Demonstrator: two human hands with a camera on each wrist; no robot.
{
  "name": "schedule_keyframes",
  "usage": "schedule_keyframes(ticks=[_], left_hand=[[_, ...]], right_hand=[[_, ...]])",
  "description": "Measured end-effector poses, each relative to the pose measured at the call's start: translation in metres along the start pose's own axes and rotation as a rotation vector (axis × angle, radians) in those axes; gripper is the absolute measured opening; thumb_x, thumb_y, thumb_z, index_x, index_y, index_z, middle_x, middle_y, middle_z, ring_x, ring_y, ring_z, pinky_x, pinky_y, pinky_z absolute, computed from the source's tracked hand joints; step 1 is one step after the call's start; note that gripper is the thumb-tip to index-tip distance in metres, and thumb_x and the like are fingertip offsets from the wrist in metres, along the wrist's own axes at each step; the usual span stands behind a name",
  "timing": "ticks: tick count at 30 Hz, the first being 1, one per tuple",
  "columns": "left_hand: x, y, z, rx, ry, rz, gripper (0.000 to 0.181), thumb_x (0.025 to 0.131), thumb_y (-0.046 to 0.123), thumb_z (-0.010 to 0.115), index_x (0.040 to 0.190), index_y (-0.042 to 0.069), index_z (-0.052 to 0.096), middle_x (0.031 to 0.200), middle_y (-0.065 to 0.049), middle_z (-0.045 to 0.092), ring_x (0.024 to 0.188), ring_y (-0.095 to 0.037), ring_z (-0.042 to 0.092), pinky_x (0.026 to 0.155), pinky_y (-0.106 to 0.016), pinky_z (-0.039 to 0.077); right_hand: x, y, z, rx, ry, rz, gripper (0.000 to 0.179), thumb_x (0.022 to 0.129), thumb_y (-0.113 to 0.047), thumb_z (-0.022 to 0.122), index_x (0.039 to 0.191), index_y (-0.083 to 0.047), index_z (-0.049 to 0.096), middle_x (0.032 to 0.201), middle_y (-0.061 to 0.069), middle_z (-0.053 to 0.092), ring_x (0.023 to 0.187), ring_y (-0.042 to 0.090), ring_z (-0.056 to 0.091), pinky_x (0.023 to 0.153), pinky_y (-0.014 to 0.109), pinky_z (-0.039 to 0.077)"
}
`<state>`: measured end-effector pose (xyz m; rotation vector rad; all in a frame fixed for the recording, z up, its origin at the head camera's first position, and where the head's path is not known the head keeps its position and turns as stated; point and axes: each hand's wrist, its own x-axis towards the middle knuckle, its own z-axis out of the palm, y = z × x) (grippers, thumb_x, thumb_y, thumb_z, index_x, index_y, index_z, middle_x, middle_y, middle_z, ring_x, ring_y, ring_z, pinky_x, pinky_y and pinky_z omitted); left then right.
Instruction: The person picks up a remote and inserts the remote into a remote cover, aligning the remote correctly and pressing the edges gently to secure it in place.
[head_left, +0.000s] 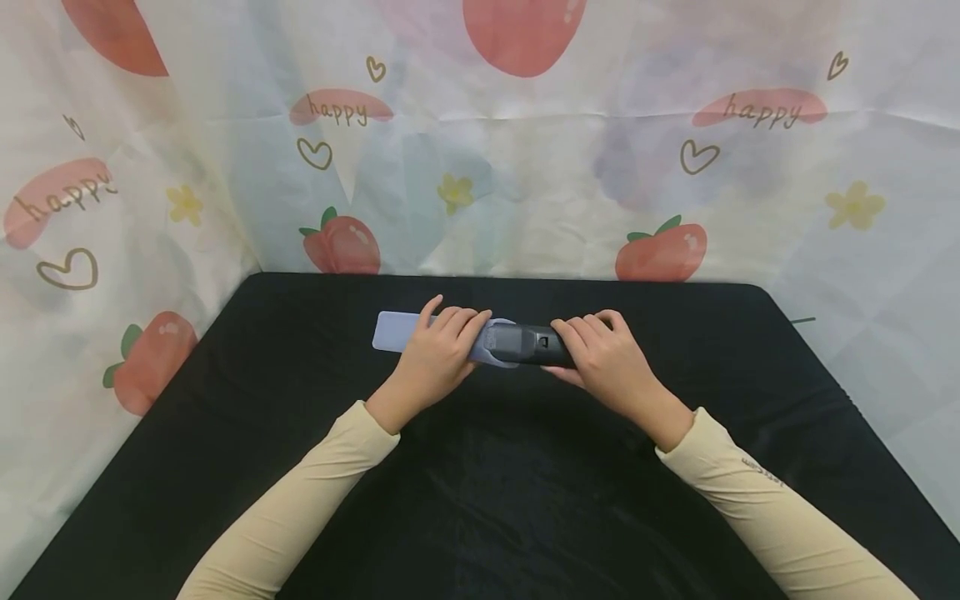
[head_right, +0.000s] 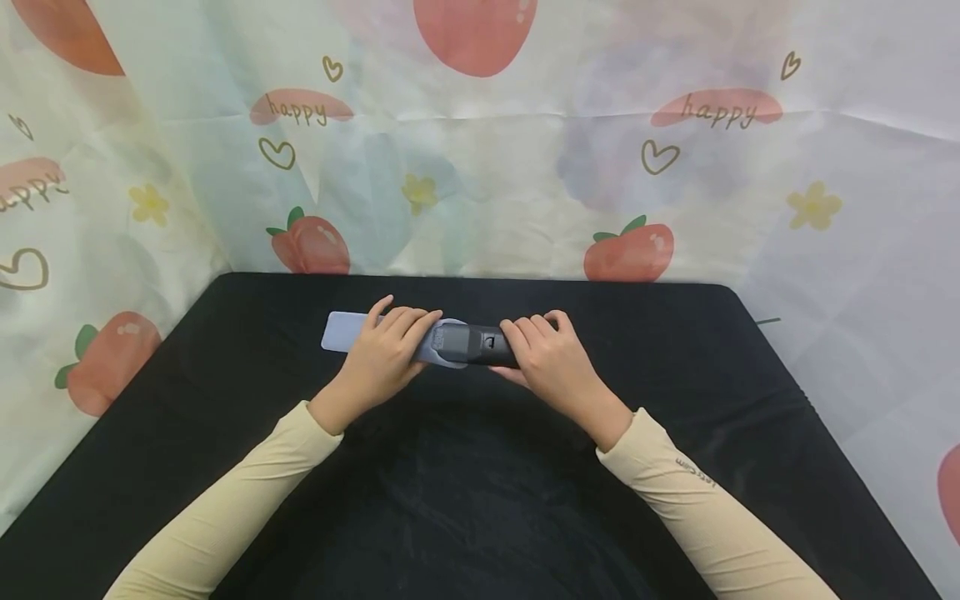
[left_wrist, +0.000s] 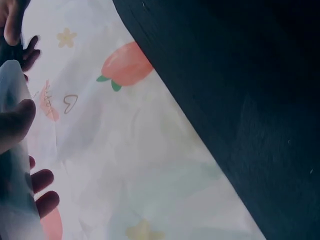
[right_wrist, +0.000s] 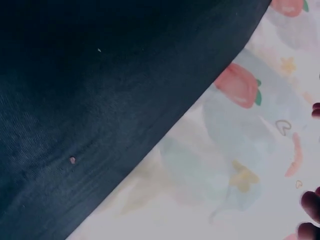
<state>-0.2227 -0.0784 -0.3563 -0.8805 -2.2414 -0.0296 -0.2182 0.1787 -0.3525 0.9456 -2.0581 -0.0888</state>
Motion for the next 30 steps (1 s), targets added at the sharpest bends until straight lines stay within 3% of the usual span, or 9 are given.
schedule_keyframes(ticks=[7, 16, 30], left_hand=[[-0.0016, -0.0076, -0.0091, -0.016, -0.037, -0.014, 0.065, 0.074, 0.045, 0.076, 0.126, 0.009, 0.057, 0.108, -0.005, 0.065, 0.102, -0.021, 0.059, 0.105, -0.049, 0.035], [-0.0028, -0.0077, -0.0076, -0.084, -0.014, 0.054, 0.059, 0.073, 0.04, 0.078, 0.118, 0.007, 0.06, 0.101, -0.006, 0.065, 0.097, -0.021, 0.062, 0.103, -0.045, 0.04], [-0.0018, -0.0022, -0.0023, -0.091, -0.033, 0.052, 0.058, 0.076, 0.04, 0.076, 0.12, 0.007, 0.059, 0.103, -0.006, 0.065, 0.098, -0.021, 0.062, 0.104, -0.044, 0.039]], right_hand=[[0.0015, 0.0057, -0.0036, -0.011, 0.033, 0.01, 0.06, 0.06, -0.033, 0.088, 0.101, 0.0, 0.06, 0.085, 0.013, 0.066, 0.074, 0.028, 0.06, 0.072, 0.045, 0.048], [-0.0006, 0.0007, 0.0001, 0.034, 0.084, -0.031, 0.061, 0.056, -0.029, 0.09, 0.1, 0.003, 0.061, 0.083, 0.014, 0.065, 0.072, 0.029, 0.059, 0.07, 0.045, 0.048], [0.0018, -0.0038, 0.0026, 0.024, 0.068, -0.028, 0.06, 0.058, -0.033, 0.089, 0.098, 0.002, 0.061, 0.082, 0.014, 0.065, 0.072, 0.029, 0.059, 0.07, 0.045, 0.048]])
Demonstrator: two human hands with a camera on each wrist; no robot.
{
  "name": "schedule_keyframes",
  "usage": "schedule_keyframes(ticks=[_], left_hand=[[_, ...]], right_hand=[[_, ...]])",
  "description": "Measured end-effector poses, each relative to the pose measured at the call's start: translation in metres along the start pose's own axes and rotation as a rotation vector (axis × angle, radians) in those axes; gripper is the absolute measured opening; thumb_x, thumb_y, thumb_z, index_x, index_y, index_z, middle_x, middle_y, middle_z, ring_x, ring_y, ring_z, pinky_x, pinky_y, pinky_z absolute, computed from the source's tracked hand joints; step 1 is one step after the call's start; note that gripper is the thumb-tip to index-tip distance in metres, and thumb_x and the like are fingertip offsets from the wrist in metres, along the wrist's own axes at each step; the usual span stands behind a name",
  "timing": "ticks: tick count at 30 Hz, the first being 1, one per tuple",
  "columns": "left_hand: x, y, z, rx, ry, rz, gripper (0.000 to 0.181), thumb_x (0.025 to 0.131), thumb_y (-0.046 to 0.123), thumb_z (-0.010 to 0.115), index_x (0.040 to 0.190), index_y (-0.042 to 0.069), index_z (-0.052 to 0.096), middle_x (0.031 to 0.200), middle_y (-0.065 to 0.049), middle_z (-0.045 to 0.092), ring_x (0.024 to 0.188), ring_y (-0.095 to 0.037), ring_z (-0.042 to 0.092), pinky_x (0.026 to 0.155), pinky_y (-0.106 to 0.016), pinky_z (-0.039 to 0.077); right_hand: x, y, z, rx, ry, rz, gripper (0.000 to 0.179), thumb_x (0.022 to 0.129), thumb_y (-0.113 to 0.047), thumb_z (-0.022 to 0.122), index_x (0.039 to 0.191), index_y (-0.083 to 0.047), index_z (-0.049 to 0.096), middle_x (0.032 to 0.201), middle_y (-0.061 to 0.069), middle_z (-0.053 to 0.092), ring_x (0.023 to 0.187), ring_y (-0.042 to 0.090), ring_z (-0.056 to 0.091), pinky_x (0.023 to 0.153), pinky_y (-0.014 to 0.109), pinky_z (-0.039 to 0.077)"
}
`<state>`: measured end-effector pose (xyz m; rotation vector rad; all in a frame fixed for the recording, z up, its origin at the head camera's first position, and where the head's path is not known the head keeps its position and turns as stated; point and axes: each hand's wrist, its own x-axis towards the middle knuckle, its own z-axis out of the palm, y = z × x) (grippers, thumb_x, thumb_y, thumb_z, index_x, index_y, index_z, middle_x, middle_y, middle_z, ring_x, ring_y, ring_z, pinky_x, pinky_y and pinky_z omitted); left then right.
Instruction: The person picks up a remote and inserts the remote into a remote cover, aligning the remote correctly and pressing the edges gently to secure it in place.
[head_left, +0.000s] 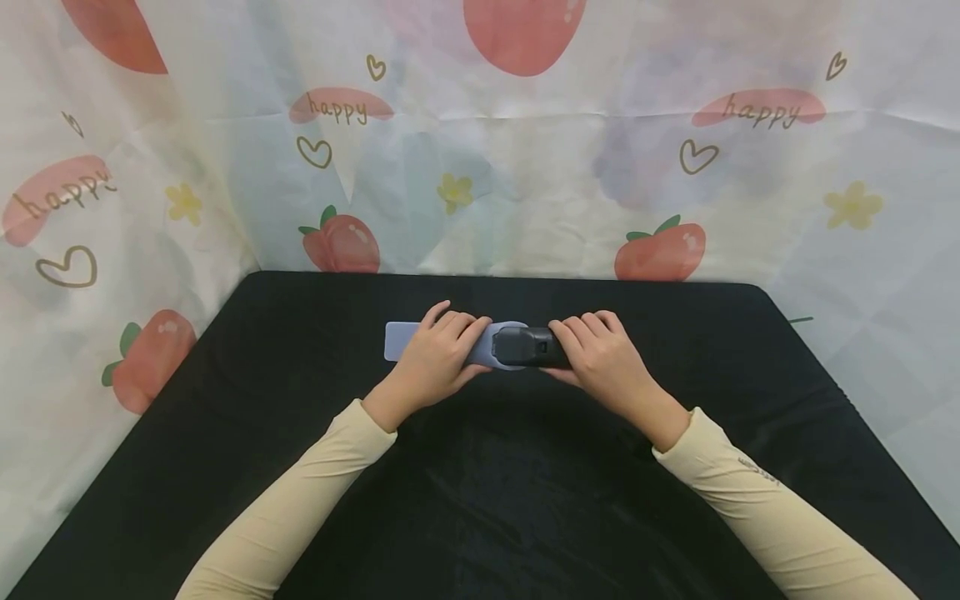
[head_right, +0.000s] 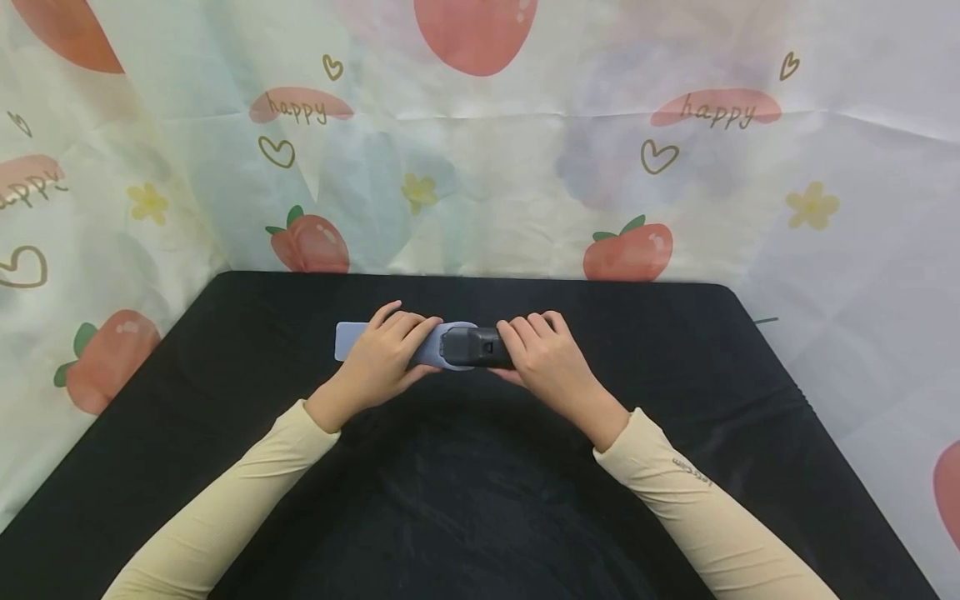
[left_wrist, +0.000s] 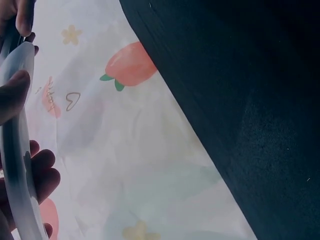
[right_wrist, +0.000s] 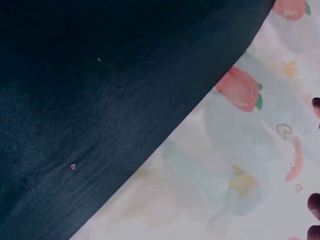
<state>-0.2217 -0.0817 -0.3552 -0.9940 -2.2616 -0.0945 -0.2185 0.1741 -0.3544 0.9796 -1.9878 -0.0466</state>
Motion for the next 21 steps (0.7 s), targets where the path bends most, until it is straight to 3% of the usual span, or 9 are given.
schedule_keyframes(ticks=[8, 14, 18, 21], left_hand=[[0.0008, 0.001, -0.0007, 0.066, 0.013, -0.051, 0.064, 0.075, 0.031, 0.078, 0.13, 0.01, 0.055, 0.111, -0.006, 0.064, 0.103, -0.022, 0.061, 0.104, -0.047, 0.038], [0.0018, 0.0003, -0.0024, 0.141, 0.113, -0.028, 0.043, 0.074, 0.012, 0.077, 0.115, 0.013, 0.066, 0.104, -0.004, 0.066, 0.097, -0.02, 0.062, 0.101, -0.043, 0.042], [0.0041, 0.0005, -0.0033, 0.151, 0.198, -0.013, 0.027, 0.075, 0.009, 0.075, 0.102, 0.012, 0.071, 0.094, -0.002, 0.069, 0.089, -0.019, 0.064, 0.098, -0.04, 0.045], [0.0058, 0.001, -0.0039, 0.16, 0.238, -0.005, 0.018, 0.078, 0.01, 0.073, 0.096, 0.012, 0.07, 0.09, -0.001, 0.071, 0.085, -0.018, 0.065, 0.097, -0.039, 0.046]], right_hand=[[0.0027, 0.0013, -0.005, -0.031, -0.05, 0.034, 0.06, 0.06, -0.037, 0.087, 0.099, 0.0, 0.061, 0.086, 0.013, 0.063, 0.075, 0.027, 0.06, 0.071, 0.043, 0.048], [0.0026, 0.0044, -0.0074, 0.07, -0.08, 0.044, 0.053, 0.066, -0.035, 0.083, 0.097, 0.002, 0.063, 0.083, 0.013, 0.062, 0.071, 0.023, 0.058, 0.064, 0.038, 0.049], [0.0018, 0.0051, -0.0077, 0.115, -0.072, 0.05, 0.048, 0.091, -0.045, 0.055, 0.091, 0.002, 0.064, 0.074, 0.011, 0.063, 0.055, 0.02, 0.053, 0.053, 0.033, 0.047], [0.0015, 0.0044, -0.0079, 0.15, -0.047, 0.06, 0.06, 0.097, -0.049, 0.031, 0.086, 0.001, 0.063, 0.066, 0.008, 0.062, 0.046, 0.016, 0.048, 0.045, 0.029, 0.043]])
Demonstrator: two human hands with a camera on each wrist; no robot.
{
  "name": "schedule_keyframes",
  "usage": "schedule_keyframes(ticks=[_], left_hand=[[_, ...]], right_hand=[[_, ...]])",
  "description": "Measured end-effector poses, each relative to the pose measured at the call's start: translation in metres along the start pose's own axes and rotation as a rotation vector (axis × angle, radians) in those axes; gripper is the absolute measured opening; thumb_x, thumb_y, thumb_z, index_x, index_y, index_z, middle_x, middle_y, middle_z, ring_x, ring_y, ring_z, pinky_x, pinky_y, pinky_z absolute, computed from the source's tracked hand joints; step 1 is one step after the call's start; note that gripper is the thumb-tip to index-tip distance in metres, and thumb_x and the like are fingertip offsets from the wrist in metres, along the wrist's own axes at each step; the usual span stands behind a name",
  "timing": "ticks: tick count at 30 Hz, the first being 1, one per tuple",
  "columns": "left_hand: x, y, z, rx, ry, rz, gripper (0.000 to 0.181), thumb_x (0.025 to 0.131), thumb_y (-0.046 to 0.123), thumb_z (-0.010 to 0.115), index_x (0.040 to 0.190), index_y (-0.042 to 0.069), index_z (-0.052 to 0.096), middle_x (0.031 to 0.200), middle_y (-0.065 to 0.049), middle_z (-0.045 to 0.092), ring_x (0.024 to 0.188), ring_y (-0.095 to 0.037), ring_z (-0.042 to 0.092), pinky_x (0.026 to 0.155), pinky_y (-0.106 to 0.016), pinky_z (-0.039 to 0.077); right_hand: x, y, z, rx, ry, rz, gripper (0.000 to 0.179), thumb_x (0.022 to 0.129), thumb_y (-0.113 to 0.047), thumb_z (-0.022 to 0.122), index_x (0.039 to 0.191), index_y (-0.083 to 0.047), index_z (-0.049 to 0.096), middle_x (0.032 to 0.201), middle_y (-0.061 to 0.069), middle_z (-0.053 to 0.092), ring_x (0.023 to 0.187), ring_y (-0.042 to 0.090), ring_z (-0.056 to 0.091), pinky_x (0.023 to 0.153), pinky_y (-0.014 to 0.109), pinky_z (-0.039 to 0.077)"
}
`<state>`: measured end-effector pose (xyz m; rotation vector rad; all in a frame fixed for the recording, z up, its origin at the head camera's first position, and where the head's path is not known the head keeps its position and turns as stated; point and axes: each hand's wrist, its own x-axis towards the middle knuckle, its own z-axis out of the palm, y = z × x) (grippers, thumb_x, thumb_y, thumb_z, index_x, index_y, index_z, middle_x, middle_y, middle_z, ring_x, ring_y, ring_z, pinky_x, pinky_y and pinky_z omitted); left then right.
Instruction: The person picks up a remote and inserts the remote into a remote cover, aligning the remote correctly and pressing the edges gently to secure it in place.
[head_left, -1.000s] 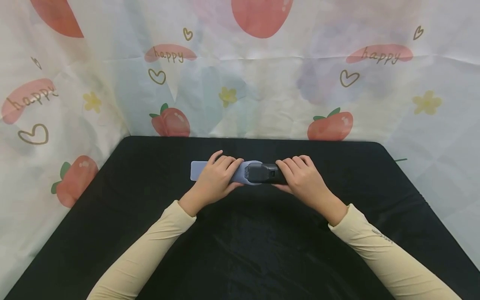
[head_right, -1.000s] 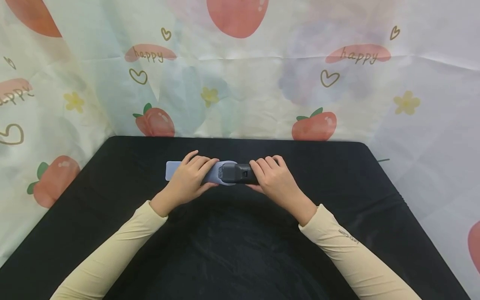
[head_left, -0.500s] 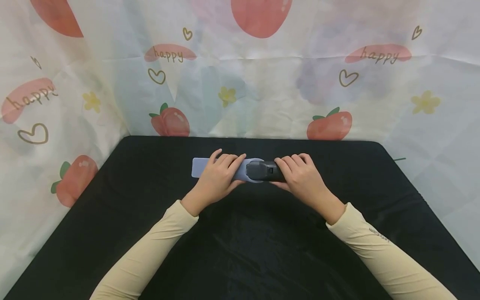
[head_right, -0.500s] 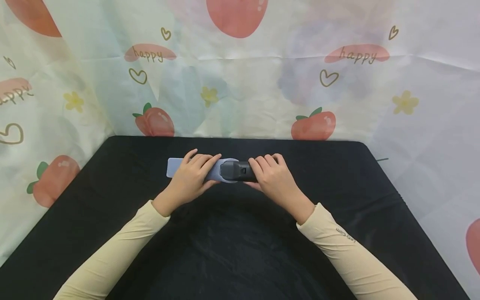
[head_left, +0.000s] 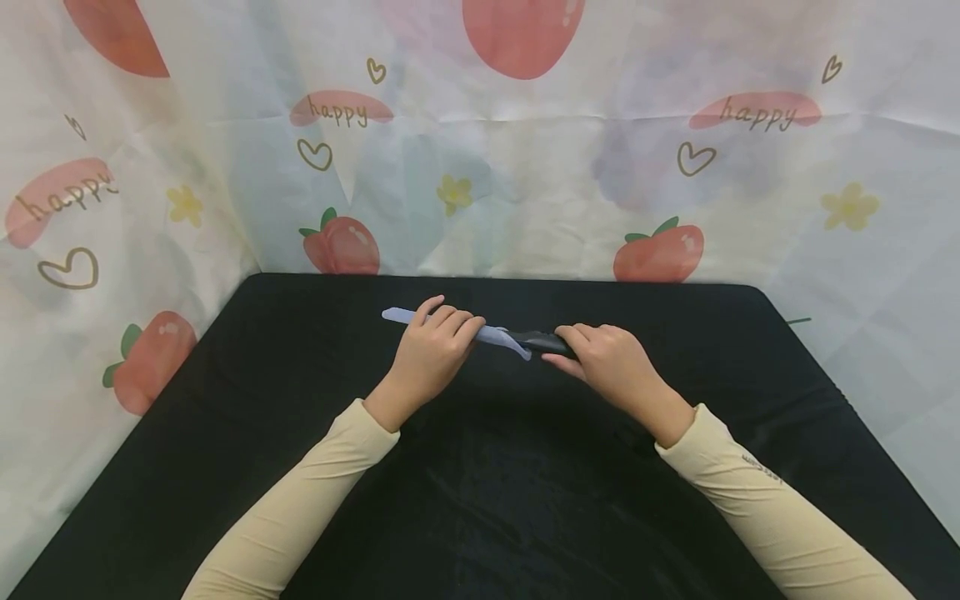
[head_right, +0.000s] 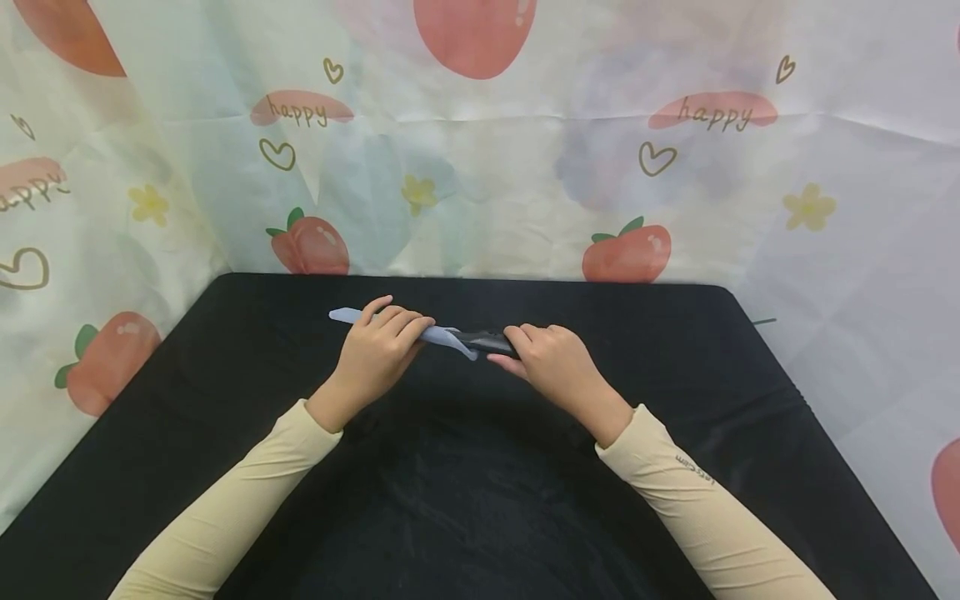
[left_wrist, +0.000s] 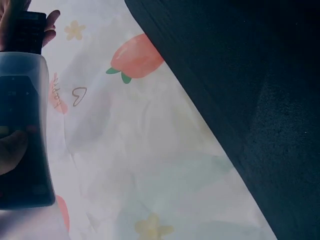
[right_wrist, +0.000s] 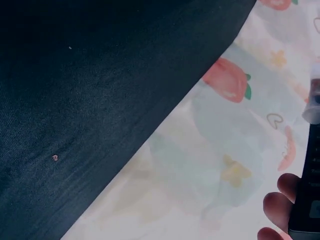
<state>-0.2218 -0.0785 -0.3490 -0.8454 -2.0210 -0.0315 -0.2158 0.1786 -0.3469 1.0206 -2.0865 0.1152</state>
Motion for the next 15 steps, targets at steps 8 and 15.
schedule_keyframes(ticks=[8, 15], left_hand=[[-0.0008, -0.0022, 0.0023, -0.004, -0.023, 0.05, 0.02, 0.083, 0.02, 0.071, 0.099, 0.011, 0.063, 0.089, -0.001, 0.065, 0.083, -0.018, 0.06, 0.09, -0.038, 0.045], [-0.0053, -0.0036, 0.0053, -0.024, -0.111, 0.096, 0.048, 0.073, 0.036, 0.078, 0.11, 0.013, 0.059, 0.092, -0.002, 0.059, 0.084, -0.02, 0.056, 0.083, -0.039, 0.042]], right_hand=[[0.0011, -0.0003, -0.0023, 0.079, 0.029, 0.031, 0.055, 0.097, -0.05, 0.032, 0.08, -0.003, 0.057, 0.055, 0.002, 0.054, 0.044, 0.008, 0.041, 0.04, 0.022, 0.034], [0.0008, 0.0013, -0.0021, 0.107, 0.058, 0.036, 0.051, 0.095, -0.048, 0.039, 0.078, -0.003, 0.058, 0.055, 0.003, 0.057, 0.042, 0.008, 0.043, 0.04, 0.022, 0.034]])
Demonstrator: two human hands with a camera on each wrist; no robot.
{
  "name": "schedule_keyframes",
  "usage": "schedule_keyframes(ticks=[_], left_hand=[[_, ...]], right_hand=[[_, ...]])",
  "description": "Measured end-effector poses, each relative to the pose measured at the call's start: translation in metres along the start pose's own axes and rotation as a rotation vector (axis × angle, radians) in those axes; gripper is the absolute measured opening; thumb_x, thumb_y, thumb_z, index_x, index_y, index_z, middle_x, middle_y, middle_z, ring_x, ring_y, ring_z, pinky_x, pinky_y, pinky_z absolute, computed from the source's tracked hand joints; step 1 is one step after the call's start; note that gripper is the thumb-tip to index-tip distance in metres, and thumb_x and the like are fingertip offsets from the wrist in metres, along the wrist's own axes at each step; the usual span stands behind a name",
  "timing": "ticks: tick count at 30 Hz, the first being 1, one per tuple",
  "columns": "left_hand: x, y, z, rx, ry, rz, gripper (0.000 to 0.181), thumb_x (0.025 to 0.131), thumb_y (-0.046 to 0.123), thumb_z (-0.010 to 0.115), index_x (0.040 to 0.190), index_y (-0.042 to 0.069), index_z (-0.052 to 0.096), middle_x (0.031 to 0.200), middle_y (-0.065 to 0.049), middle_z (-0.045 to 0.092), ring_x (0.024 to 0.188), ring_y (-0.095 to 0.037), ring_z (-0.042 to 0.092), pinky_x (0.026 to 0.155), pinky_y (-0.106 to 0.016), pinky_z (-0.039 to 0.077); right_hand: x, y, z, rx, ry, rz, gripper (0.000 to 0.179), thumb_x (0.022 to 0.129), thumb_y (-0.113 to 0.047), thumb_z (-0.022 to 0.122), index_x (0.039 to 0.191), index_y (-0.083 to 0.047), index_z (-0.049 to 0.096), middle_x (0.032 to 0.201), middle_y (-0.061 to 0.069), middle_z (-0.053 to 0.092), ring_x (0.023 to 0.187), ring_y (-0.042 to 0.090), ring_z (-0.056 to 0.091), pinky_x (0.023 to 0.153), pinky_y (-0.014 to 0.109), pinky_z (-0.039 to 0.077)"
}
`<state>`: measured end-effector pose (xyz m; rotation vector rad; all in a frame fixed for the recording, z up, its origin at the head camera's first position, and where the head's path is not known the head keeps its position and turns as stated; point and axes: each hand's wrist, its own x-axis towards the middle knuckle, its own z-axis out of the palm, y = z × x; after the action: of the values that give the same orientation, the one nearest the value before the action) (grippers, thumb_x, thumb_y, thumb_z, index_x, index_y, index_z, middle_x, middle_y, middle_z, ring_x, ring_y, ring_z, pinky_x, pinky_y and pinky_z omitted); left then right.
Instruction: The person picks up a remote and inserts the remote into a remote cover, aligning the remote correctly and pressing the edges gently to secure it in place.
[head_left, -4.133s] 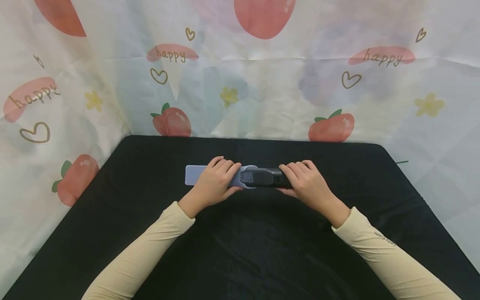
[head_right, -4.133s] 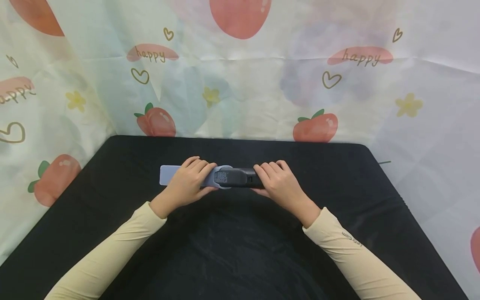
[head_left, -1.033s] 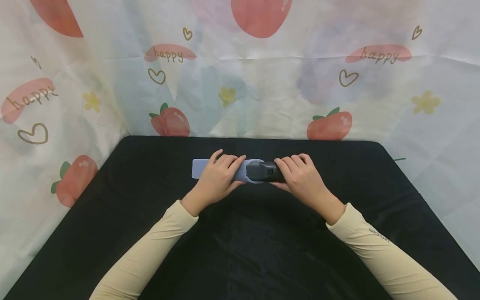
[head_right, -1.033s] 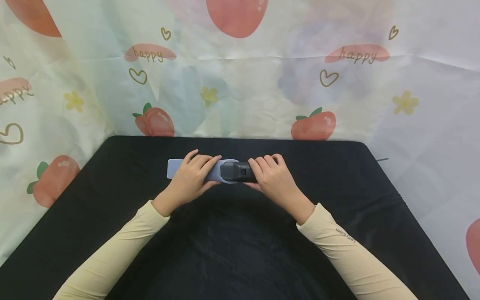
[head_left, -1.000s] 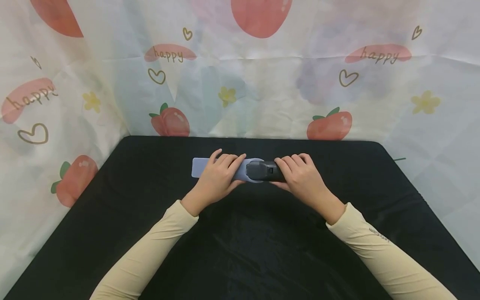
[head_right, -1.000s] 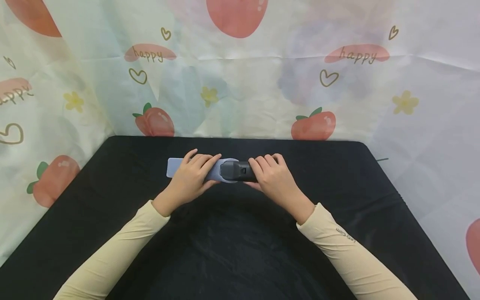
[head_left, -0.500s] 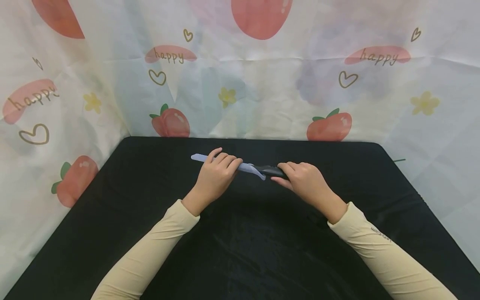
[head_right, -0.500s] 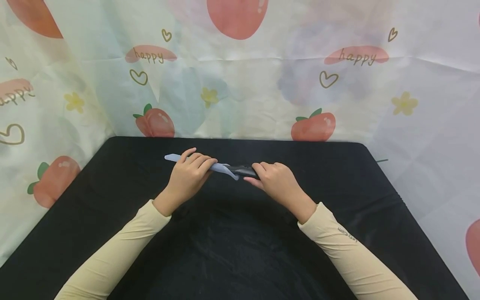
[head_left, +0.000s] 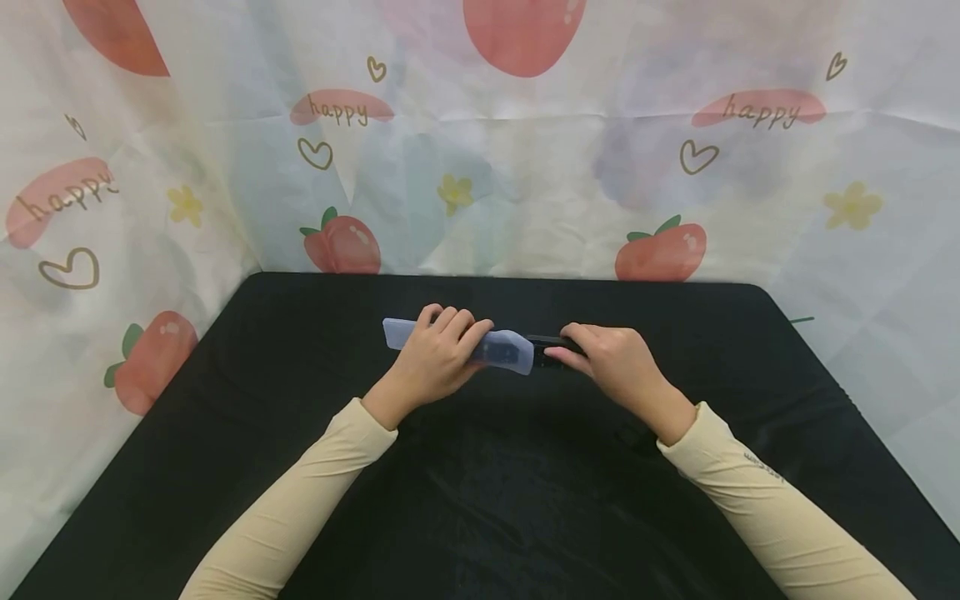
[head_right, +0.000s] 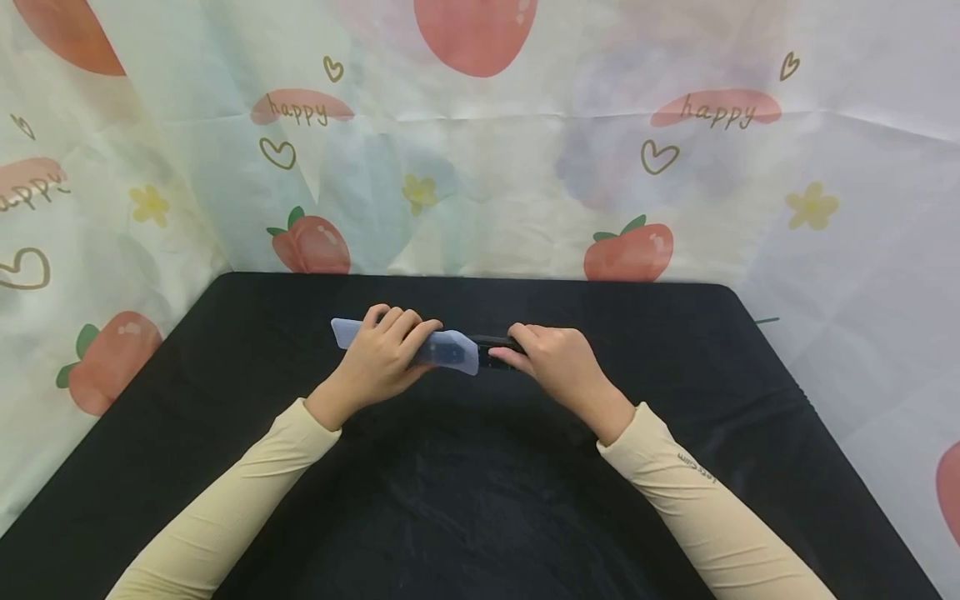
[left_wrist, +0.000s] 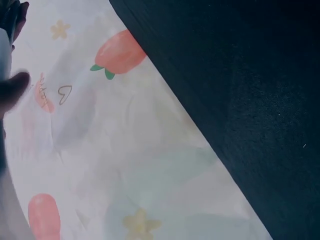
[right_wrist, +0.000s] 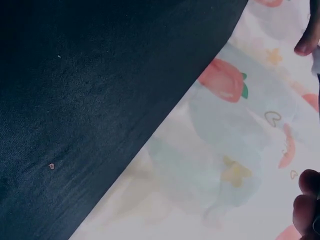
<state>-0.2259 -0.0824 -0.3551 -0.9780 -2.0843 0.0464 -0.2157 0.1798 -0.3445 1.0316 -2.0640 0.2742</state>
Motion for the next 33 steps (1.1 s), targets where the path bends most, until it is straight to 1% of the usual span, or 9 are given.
schedule_keyframes(ticks=[4, 8, 12, 14, 16, 19, 24, 29, 33], left_hand=[[-0.001, 0.001, 0.0, 0.011, -0.047, -0.021, 0.054, 0.072, 0.037, 0.079, 0.115, 0.012, 0.058, 0.094, -0.003, 0.059, 0.087, -0.02, 0.055, 0.084, -0.039, 0.042], [-0.001, 0.002, -0.001, -0.015, -0.133, -0.065, 0.061, 0.074, 0.041, 0.076, 0.123, 0.012, 0.055, 0.099, -0.004, 0.06, 0.091, -0.021, 0.055, 0.086, -0.04, 0.04], [0.0, 0.002, -0.004, -0.063, -0.246, -0.127, 0.066, 0.076, 0.044, 0.074, 0.129, 0.013, 0.05, 0.102, -0.005, 0.059, 0.095, -0.021, 0.055, 0.088, -0.042, 0.04], [0.0, 0.002, -0.005, -0.088, -0.293, -0.149, 0.067, 0.077, 0.046, 0.072, 0.131, 0.014, 0.049, 0.103, -0.004, 0.059, 0.097, -0.021, 0.055, 0.09, -0.042, 0.04], [0.0, 0.002, -0.006, -0.113, -0.321, -0.163, 0.066, 0.077, 0.047, 0.072, 0.131, 0.014, 0.05, 0.103, -0.004, 0.059, 0.098, -0.021, 0.055, 0.093, -0.043, 0.04], [0.002, 0.002, -0.007, -0.13, -0.33, -0.157, 0.065, 0.077, 0.047, 0.072, 0.13, 0.015, 0.051, 0.103, -0.003, 0.059, 0.099, -0.02, 0.055, 0.098, -0.045, 0.038], [0.006, 0.001, -0.009, -0.134, -0.285, -0.118, 0.062, 0.074, 0.046, 0.075, 0.122, 0.013, 0.055, 0.103, -0.003, 0.06, 0.099, -0.02, 0.055, 0.103, -0.046, 0.035], [0.01, 0.004, -0.009, -0.079, -0.235, -0.077, 0.055, 0.069, 0.042, 0.081, 0.105, 0.008, 0.056, 0.097, -0.003, 0.063, 0.094, -0.019, 0.059, 0.1, -0.042, 0.039], [0.012, 0.008, -0.007, -0.045, -0.222, -0.069, 0.051, 0.065, 0.033, 0.084, 0.098, 0.007, 0.055, 0.091, -0.004, 0.064, 0.09, -0.019, 0.062, 0.096, -0.038, 0.042]], right_hand=[[0.0, 0.001, 0.001, -0.015, -0.006, -0.011, 0.051, 0.096, -0.046, 0.039, 0.08, -0.003, 0.06, 0.057, 0.005, 0.06, 0.042, 0.01, 0.048, 0.039, 0.023, 0.035], [0.0, 0.001, 0.0, -0.04, -0.076, -0.027, 0.053, 0.095, -0.05, 0.039, 0.087, -0.003, 0.062, 0.064, 0.006, 0.064, 0.044, 0.012, 0.052, 0.04, 0.024, 0.039], [-0.001, 0.0, -0.003, -0.099, -0.2, -0.043, 0.062, 0.073, -0.057, 0.07, 0.102, -0.003, 0.062, 0.073, 0.007, 0.064, 0.051, 0.015, 0.056, 0.047, 0.03, 0.048], [-0.002, -0.001, -0.004, -0.123, -0.25, -0.046, 0.07, 0.06, -0.05, 0.083, 0.107, -0.004, 0.06, 0.076, 0.006, 0.063, 0.055, 0.017, 0.058, 0.052, 0.032, 0.051], [-0.003, -0.001, -0.005, -0.13, -0.274, -0.042, 0.069, 0.059, -0.044, 0.085, 0.11, -0.004, 0.06, 0.077, 0.005, 0.061, 0.058, 0.017, 0.058, 0.054, 0.033, 0.052], [-0.004, -0.001, -0.006, -0.116, -0.271, -0.029, 0.062, 0.062, -0.032, 0.086, 0.11, -0.005, 0.059, 0.077, 0.006, 0.061, 0.06, 0.017, 0.06, 0.055, 0.033, 0.053], [-0.005, -0.004, -0.005, -0.03, -0.231, 0.03, 0.059, 0.061, -0.031, 0.087, 0.106, -0.003, 0.059, 0.081, 0.007, 0.067, 0.061, 0.016, 0.061, 0.054, 0.032, 0.052], [-0.003, -0.011, -0.004, 0.074, -0.204, 0.074, 0.057, 0.061, -0.028, 0.087, 0.103, -0.002, 0.06, 0.082, 0.008, 0.069, 0.061, 0.014, 0.06, 0.054, 0.031, 0.052], [-0.002, -0.015, -0.004, 0.049, -0.183, 0.059, 0.056, 0.059, -0.025, 0.088, 0.102, -0.001, 0.061, 0.082, 0.009, 0.068, 0.061, 0.015, 0.06, 0.054, 0.031, 0.052]])
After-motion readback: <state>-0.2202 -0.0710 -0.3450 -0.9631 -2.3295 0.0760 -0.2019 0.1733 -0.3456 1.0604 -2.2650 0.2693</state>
